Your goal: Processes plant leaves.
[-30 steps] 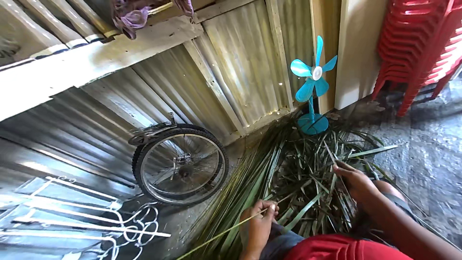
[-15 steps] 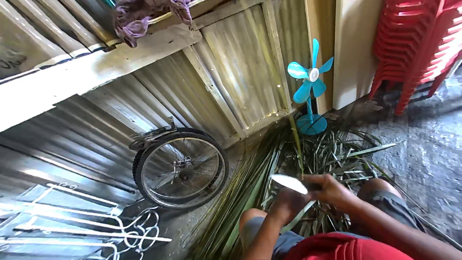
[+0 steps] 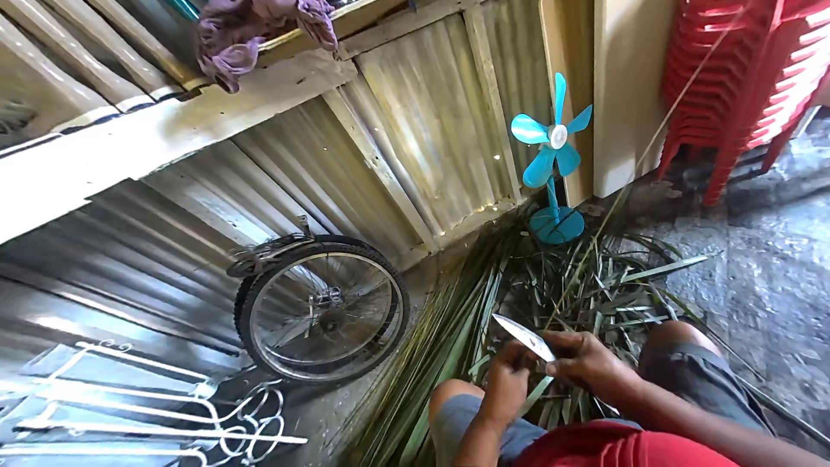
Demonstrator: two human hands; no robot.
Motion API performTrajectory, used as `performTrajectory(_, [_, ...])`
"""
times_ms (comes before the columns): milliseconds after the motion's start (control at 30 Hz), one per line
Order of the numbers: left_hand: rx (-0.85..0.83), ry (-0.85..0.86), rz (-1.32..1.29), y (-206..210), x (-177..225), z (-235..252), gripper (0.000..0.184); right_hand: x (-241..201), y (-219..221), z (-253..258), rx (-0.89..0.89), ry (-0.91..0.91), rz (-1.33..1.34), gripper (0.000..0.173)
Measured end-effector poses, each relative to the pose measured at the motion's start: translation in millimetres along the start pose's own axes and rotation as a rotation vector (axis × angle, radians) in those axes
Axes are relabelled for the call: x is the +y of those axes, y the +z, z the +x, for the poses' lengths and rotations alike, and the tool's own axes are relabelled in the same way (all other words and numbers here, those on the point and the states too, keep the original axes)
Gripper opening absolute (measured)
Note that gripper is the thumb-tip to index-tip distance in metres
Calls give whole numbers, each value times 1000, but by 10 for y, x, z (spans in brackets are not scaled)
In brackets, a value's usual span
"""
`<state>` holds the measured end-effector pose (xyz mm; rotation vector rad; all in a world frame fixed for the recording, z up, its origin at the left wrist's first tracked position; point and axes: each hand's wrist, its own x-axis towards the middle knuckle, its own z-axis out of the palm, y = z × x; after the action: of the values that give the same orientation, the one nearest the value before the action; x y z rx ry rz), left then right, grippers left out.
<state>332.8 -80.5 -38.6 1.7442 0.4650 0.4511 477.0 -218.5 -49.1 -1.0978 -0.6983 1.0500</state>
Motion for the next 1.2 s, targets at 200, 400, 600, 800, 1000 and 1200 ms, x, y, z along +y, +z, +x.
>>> performTrajectory(200, [-74,-167,-144,-171,35,-177,6,-91,-48,34,72,43,186,48])
performTrajectory(400, [-153,-342,-356,-350,6,-434,16,-366,-314,171,348,-60,240,50])
performTrajectory(600, [-94,-358,-371,-355,-31,-447,18,-302,-177,58,203,4,151,51])
performTrajectory(800, [-121,-446,-464,-261,8,-352,17,65,97,-47,-115,141,125,55])
performTrajectory(1000, [-237,-442,-459,-402,-52,-500,20,-225,-153,97,220,56,263,51])
performTrajectory(1200, [-233,-478,-456,-501,-256,-684,20,-325,-436,190,374,-13,333,46])
